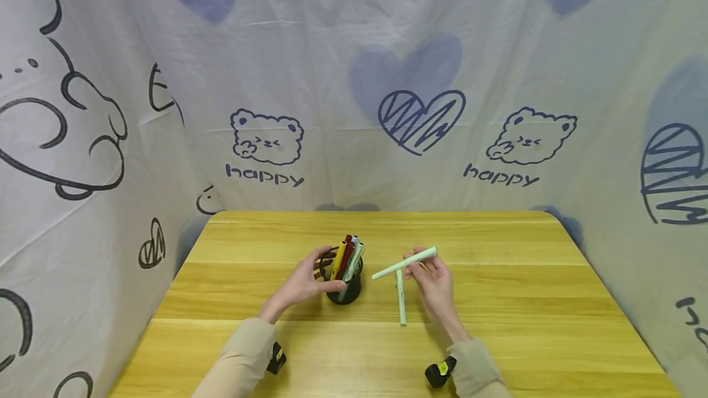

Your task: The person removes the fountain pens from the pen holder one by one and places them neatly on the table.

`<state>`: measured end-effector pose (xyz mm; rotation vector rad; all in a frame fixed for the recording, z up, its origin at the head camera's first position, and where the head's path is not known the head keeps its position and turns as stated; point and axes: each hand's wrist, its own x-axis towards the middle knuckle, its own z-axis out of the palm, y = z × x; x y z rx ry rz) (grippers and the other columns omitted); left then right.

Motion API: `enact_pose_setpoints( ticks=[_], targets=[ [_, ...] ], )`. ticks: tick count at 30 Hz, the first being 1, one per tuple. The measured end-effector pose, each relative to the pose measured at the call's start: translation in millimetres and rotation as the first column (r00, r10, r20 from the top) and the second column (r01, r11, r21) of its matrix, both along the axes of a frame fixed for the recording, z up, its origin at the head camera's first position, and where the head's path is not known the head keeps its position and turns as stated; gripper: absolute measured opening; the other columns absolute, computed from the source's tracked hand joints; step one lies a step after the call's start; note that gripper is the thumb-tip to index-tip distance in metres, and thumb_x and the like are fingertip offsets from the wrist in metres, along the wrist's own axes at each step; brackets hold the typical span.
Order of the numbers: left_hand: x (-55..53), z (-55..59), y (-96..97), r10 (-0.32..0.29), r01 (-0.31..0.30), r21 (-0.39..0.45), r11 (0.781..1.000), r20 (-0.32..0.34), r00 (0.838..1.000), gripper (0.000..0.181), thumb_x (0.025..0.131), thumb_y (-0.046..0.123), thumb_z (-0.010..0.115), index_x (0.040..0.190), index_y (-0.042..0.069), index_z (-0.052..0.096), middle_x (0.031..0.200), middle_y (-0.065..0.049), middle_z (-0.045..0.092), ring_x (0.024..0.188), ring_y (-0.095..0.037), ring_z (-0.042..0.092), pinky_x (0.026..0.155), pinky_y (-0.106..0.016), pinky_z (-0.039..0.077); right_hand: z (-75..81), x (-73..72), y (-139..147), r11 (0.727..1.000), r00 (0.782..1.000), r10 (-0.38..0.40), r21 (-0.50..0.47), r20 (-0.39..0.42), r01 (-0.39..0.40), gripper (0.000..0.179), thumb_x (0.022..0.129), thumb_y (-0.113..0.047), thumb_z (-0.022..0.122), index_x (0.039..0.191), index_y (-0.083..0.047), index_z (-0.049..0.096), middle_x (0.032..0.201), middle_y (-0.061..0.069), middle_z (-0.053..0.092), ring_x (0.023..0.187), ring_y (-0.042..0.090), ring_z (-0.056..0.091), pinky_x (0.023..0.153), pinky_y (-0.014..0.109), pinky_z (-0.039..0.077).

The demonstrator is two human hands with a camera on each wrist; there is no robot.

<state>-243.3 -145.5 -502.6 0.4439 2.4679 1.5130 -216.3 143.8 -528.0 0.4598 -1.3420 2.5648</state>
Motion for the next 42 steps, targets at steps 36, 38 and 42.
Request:
enact_pose_setpoints(
  ticks=[36,38,42],
  targets=[
    [0.6,0.4,-0.3,0.0,0.0,0.014,1.0,0.007,1.0,0.094,0.083,0.029,0.085,0.157,0.006,0.031,0.158,-0.018,0.039,0.143,-0.046,0.042,0.115,-0.059,0.04,-16.7,6.9,42,0.92,0.97,-0.199,0.368,0.138,0.136,0.025,0.097,0.001,0.061,0.122,-0.004,0.066,0.086,-0.005,0.068,0.067,0.001,0.058,0.056,0.014,0.048],
    [0.5,0.3,-0.2,-0.002,0.002,0.015,1.0,0.006,1.0,0.094,0.083,0.029,0.085,0.157,0.006,0.031,0.158,-0.018,0.039,0.143,-0.046,0.042,0.115,-0.059,0.04,-16.5,6.9,44,0.906,0.966,-0.195,0.408,0.171,0.111,0.033,0.097,0.0,0.062,0.129,0.006,0.06,0.085,-0.005,0.067,0.067,0.002,0.058,0.057,0.014,0.048],
    [0.4,-0.1,0.1,-0.004,0.004,0.014,1.0,0.005,1.0,0.094,0.083,0.028,0.085,0.157,0.005,0.031,0.158,-0.019,0.04,0.143,-0.046,0.042,0.115,-0.059,0.04,-15.9,6.8,48,0.862,0.95,-0.189,0.505,0.249,0.039,0.048,0.097,-0.002,0.063,0.139,0.014,0.048,0.092,-0.002,0.067,0.069,0.002,0.058,0.06,0.016,0.05]
  ],
)
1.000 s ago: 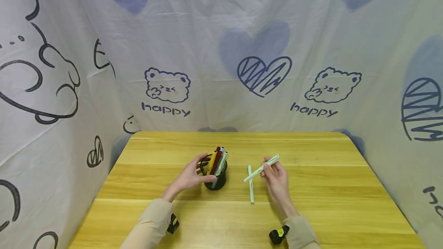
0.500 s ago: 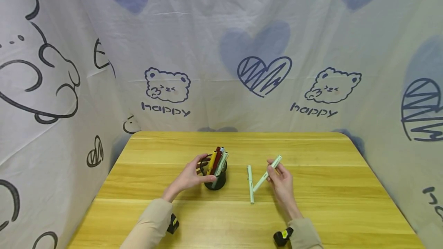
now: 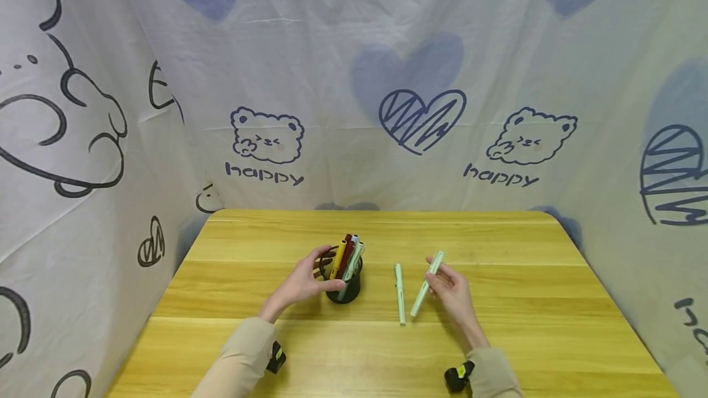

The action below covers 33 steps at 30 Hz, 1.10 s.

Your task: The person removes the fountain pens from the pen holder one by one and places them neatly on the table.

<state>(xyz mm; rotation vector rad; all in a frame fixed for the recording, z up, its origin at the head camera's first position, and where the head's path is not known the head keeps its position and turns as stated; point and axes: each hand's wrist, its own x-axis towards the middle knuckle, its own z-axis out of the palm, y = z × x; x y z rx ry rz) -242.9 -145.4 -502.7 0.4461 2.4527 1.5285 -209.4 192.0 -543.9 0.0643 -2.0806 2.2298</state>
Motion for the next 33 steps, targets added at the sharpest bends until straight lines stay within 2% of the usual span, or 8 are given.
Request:
enact_pose_setpoints(
  ticks=[5,10,20,27,33],
  targets=[
    [-0.3,-0.1,0.0,0.002,-0.002,0.002,1.0,0.0,1.0,0.095,0.082,0.029,0.085,0.157,0.004,0.031,0.158,-0.019,0.04,0.142,-0.045,0.043,0.114,-0.059,0.041,1.0,-1.8,2,0.996,0.995,0.04,0.081,0.093,-0.047,0.049,0.098,-0.001,0.06,0.143,0.011,0.046,0.094,-0.002,0.065,0.07,0.002,0.058,0.062,0.017,0.05],
    [-0.4,0.2,-0.2,0.0,0.0,0.003,1.0,-0.001,1.0,0.095,0.082,0.028,0.085,0.157,0.004,0.031,0.158,-0.019,0.04,0.142,-0.045,0.043,0.114,-0.059,0.041,0.4,-3.6,2,0.987,0.988,0.067,0.135,0.14,-0.086,0.05,0.098,0.0,0.06,0.144,0.013,0.045,0.09,-0.003,0.061,0.07,0.002,0.058,0.062,0.017,0.051],
    [-0.4,-0.4,-1.3,0.001,-0.001,-0.01,1.0,-0.006,1.0,0.095,0.083,0.03,0.085,0.157,0.005,0.031,0.158,-0.019,0.04,0.142,-0.045,0.043,0.114,-0.059,0.041,-6.7,-8.4,3,0.98,0.99,0.066,0.181,0.125,-0.088,0.042,0.094,0.005,0.064,0.131,0.016,0.05,0.082,-0.004,0.063,0.069,0.002,0.062,0.064,0.019,0.054],
    [-0.7,-1.0,-1.8,-0.005,0.005,-0.005,1.0,-0.009,1.0,0.096,0.083,0.029,0.085,0.157,0.003,0.03,0.158,-0.019,0.04,0.142,-0.046,0.043,0.114,-0.06,0.041,-10.2,-12.7,3,0.972,0.985,0.041,0.223,0.17,-0.079,0.034,0.093,0.002,0.067,0.121,0.014,0.053,0.081,-0.003,0.066,0.067,0.003,0.061,0.062,0.019,0.053],
    [0.0,0.7,-0.9,-0.002,0.002,-0.013,1.0,-0.008,1.0,0.097,0.082,0.03,0.085,0.157,0.002,0.03,0.158,-0.019,0.039,0.142,-0.046,0.042,0.114,-0.06,0.04,-6.9,-14.7,-1,0.96,0.977,0.039,0.264,0.21,-0.095,0.029,0.094,-0.003,0.068,0.115,0.012,0.055,0.078,0.001,0.065,0.062,0.009,0.058,0.053,0.021,0.047]
  ],
)
